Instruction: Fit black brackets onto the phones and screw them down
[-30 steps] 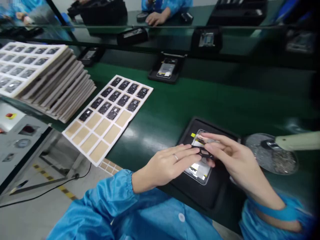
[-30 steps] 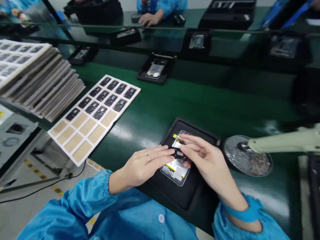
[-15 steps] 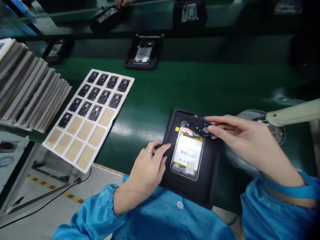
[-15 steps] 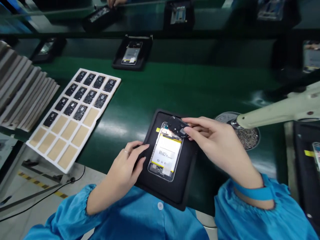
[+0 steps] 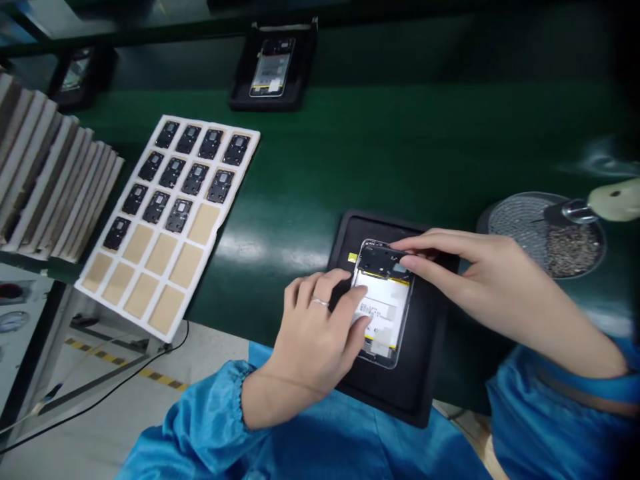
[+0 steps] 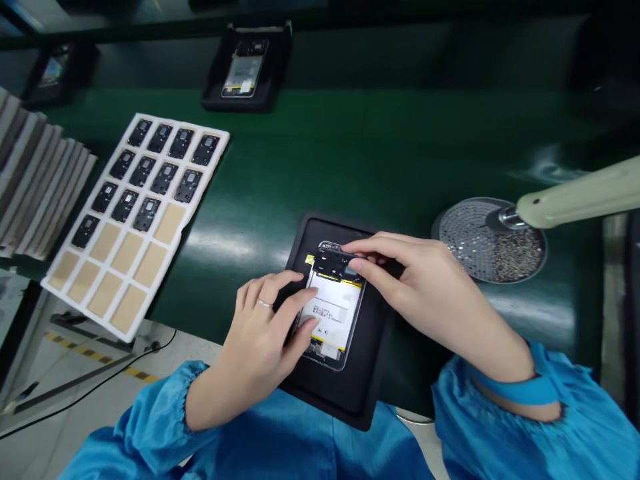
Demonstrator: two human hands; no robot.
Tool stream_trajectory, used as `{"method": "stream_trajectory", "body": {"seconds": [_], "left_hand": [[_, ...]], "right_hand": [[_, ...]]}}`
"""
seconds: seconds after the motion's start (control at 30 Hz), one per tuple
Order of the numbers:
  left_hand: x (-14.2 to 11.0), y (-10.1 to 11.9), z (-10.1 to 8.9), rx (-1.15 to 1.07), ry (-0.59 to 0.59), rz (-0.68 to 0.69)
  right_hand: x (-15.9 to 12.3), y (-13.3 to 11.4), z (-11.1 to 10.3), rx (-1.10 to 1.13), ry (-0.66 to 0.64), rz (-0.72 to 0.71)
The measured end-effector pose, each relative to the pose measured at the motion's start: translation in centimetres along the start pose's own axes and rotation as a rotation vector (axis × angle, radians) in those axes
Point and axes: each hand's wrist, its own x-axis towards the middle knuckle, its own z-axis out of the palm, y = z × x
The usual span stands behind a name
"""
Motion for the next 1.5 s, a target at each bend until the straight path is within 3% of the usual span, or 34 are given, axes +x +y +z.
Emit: {"method": "stream_trajectory", "body": {"seconds": [0.2,0.37,0.53,1.03,1.5], "left_hand": [[1.3,0.6,0.9,0.005,-0.07,0.024],[1.5,0.5,1.6,0.029,-0.036,0.051],[1.5,0.5,1.9,0.011,-0.079,0.027],[1.9,1.1,1.6,0.214,0.062,0.099],[2.2,1.3,1.0,0.28,0.002,0.146]], "right_hand": [[-0.2,0.0,0.0,-0.031,0.034,0.001],[-0.1,0.1,0.0,-0.028,0.028,0.003],[-0.2,0.2,-0.2,-0.025,0.033,0.021],[-0.5,-0.1,0.1,0.012,0.085,0.062],[-1.1,-0.6,0.2,0.026,0.115,0.11]]}}
